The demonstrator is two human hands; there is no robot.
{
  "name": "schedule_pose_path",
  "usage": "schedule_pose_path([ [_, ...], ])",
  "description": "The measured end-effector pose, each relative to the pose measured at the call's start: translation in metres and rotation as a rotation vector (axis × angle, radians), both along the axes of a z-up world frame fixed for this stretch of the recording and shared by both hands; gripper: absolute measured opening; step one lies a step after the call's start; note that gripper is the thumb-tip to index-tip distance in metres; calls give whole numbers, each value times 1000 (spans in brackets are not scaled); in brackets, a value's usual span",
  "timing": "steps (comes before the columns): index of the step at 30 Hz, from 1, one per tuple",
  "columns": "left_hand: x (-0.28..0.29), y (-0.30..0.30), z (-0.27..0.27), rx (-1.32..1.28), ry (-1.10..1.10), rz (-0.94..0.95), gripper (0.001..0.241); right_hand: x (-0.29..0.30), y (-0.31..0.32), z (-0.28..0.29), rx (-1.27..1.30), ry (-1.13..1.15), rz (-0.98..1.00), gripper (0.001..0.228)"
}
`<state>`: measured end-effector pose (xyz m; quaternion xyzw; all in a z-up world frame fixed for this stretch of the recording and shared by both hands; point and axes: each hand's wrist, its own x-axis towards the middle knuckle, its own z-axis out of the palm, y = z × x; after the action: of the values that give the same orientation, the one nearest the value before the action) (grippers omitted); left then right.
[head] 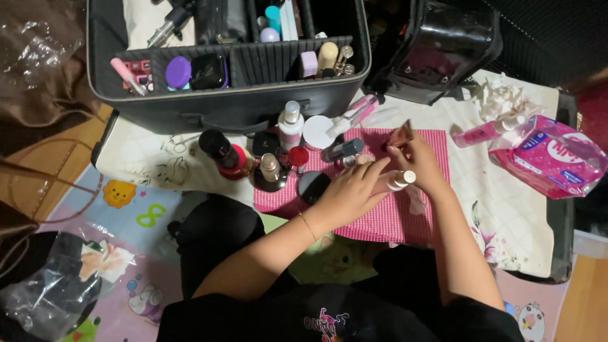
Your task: The person sits on the floor and wipes various cosmetic bottles and tubes with a tissue. They then place the cleaned items into a black makeup case, arranging them in the compartments.
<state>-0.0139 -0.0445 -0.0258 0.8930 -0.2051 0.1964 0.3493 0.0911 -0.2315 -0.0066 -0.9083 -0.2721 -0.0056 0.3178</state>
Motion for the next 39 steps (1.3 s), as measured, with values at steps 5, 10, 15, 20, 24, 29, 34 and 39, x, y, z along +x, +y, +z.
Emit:
schedule_pose_path([
  [5, -1, 8, 11, 33, -72, 55, 80, -2, -10, -21, -9, 127, -22, 24],
  [10, -2, 13, 2, 83, -75, 88, 87, -1, -12, -24, -44, 215, -58, 27],
  [15, 0, 14, -12, 110, -133, 119, 89, 4, -16, -30, -49, 285, -104, 27],
  [20, -6, 23, 6, 63, -143, 101, 91, 8, -16, -35, -89, 293, -139, 28],
  [24, -7, 30, 23, -75, -269, 24, 80, 3, -16, -35, -65, 225, -128, 32],
  [29, -11, 32, 37, -230, -374, -75, 66, 0, -12, -26, -63, 233, -96, 33],
  [34, -17, 35, 52, -287, -452, -120, 53, -1, -7, -14, -102, 222, -70, 38],
  [39, -19, 36, 60, -397, -585, -109, 40, 5, -18, -17, -63, 265, -70, 44],
])
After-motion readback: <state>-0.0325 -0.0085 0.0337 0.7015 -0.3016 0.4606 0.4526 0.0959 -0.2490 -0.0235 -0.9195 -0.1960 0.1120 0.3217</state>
